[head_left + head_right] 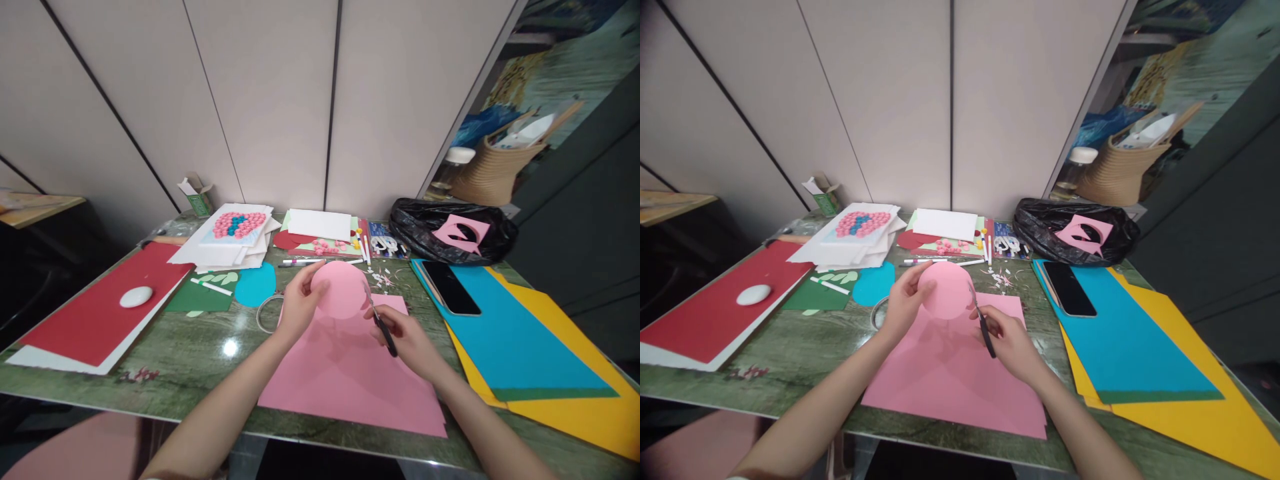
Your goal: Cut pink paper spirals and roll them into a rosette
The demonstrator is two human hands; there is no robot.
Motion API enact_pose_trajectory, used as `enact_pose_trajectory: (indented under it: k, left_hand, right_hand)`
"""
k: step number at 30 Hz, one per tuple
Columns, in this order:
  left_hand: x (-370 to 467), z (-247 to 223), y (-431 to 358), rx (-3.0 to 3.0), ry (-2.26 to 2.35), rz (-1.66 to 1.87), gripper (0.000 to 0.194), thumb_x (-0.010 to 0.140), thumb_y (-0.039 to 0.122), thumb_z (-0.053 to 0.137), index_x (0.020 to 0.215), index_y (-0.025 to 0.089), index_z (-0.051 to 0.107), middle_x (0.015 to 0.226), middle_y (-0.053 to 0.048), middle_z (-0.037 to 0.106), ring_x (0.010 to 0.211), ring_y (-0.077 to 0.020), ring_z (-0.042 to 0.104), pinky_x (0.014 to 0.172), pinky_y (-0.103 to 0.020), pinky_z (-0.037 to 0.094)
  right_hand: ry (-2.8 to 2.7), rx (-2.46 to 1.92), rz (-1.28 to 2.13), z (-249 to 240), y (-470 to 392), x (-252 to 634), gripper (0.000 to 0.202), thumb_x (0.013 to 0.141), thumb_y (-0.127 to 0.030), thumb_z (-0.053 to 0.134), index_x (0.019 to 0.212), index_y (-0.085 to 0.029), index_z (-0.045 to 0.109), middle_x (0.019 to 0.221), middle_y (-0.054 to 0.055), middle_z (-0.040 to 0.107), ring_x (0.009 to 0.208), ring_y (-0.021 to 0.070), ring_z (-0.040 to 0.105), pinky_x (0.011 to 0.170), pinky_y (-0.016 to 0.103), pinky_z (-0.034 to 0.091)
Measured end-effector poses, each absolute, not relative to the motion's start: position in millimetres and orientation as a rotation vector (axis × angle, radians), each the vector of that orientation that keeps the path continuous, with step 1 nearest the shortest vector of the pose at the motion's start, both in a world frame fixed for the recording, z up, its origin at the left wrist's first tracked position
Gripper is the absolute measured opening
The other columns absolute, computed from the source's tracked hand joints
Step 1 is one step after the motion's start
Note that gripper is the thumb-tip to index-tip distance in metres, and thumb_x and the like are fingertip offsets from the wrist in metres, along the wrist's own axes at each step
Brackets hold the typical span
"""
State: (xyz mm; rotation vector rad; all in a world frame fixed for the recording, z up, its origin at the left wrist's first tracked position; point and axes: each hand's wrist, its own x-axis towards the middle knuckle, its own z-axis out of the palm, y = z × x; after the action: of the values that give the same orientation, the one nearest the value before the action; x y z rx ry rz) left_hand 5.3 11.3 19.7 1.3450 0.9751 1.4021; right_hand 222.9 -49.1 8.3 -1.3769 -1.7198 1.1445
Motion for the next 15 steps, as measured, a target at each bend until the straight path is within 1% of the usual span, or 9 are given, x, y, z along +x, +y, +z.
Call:
enact_pose_trajectory:
  k: [7, 11, 15]
  left_hand:
    - [4.4, 18.6, 13.9, 1.326, 0.962, 1.440, 0.041, 0.079, 0.033, 0.066, 0.116, 0.017, 0.059, 0.121, -0.012, 0.064, 0.107, -0.0225, 0.063, 0.088, -0.032, 0.051]
    - [5.0, 18.3, 13.4, 1.328, 0.981, 1.444, 0.042, 0.079, 0.034, 0.066, 0.117, 0.018, 0.059, 0.123, -0.012, 0.063, 0.111, -0.0238, 0.061, 0.090, -0.033, 0.050]
    - [5.6, 18.5, 11.6, 1.327, 0.978, 1.452, 0.041, 0.080, 0.034, 0.065, 0.118, 0.020, 0.059, 0.124, -0.010, 0.062, 0.113, -0.0235, 0.059, 0.092, -0.033, 0.048]
  right_hand:
    - [-1.735, -1.380, 1.154, 7.9, -49.2, 222.0, 0.025, 0.085, -0.040, 0.056, 0.100, -0.020, 0.056, 0.060, -0.006, 0.039, 0.057, 0.0106, 0.034, 0.054, 0.024, 0.028]
    - [-1.736, -1.381, 1.150, 7.9, -49.5, 222.2, 0.026, 0.084, -0.042, 0.057, 0.097, -0.019, 0.057, 0.059, -0.006, 0.038, 0.056, 0.0105, 0.035, 0.053, 0.024, 0.029]
    - [-1.702, -1.357, 1.191, 9.2, -50.2, 221.2, 0.023, 0.083, -0.039, 0.058, 0.094, -0.019, 0.056, 0.056, -0.007, 0.039, 0.054, 0.0100, 0.036, 0.053, 0.023, 0.029]
